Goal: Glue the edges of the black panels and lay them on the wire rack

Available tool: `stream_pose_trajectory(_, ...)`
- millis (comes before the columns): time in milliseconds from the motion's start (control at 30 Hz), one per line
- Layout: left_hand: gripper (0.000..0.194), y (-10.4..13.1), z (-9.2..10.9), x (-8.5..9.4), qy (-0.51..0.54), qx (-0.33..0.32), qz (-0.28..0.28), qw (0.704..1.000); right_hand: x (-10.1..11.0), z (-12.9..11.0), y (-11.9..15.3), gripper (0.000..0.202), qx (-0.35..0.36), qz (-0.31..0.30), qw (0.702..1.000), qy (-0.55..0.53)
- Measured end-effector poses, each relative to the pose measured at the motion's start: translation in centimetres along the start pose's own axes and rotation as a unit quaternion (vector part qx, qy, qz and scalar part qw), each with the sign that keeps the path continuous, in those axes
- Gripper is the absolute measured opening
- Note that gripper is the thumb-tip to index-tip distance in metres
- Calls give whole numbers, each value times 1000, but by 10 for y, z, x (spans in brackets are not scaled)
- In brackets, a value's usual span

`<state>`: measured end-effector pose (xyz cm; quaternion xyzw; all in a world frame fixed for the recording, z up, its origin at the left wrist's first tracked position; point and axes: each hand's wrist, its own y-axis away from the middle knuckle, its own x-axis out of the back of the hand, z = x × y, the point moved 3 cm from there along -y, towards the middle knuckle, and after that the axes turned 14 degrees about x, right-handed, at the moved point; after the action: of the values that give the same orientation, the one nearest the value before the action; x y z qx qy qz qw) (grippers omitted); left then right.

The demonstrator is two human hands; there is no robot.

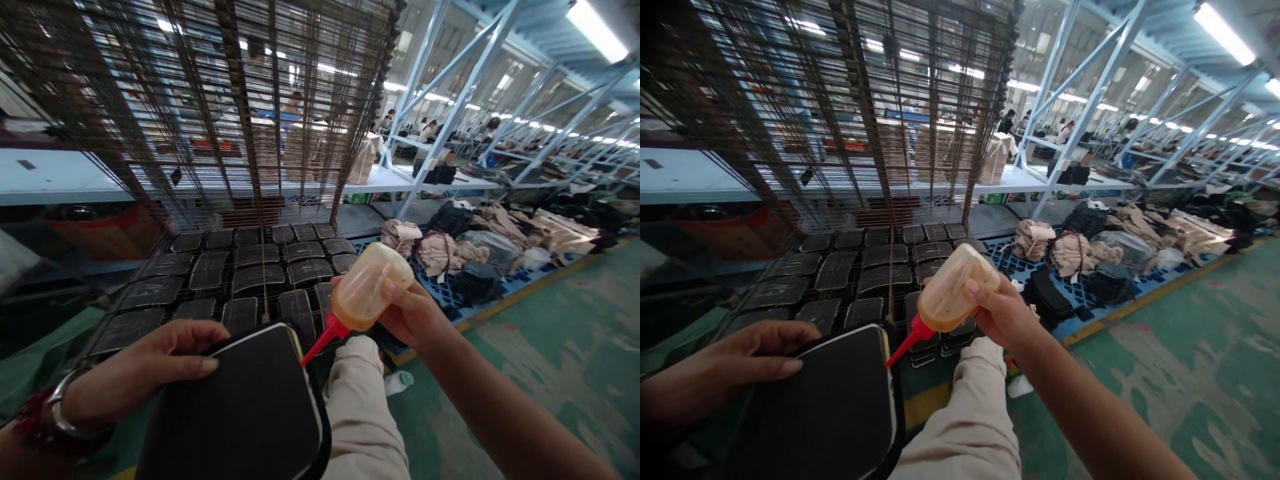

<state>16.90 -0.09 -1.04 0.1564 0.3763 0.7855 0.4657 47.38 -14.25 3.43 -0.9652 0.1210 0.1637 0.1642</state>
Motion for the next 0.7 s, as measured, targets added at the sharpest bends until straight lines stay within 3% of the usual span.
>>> stream_pose_trajectory(133,25,0,-1,7,37,1,32,999,-1,-1,7,42,-6,8,1000,-20)
stream_pose_trajectory(433,30,2,0,11,66,-14,89,994,-3,-1,21,47,-6,33,998,-48)
stream_pose_trajectory(700,42,-5,-13,20,164,-30,128,978,7,16,25,47,30,113,990,-73)
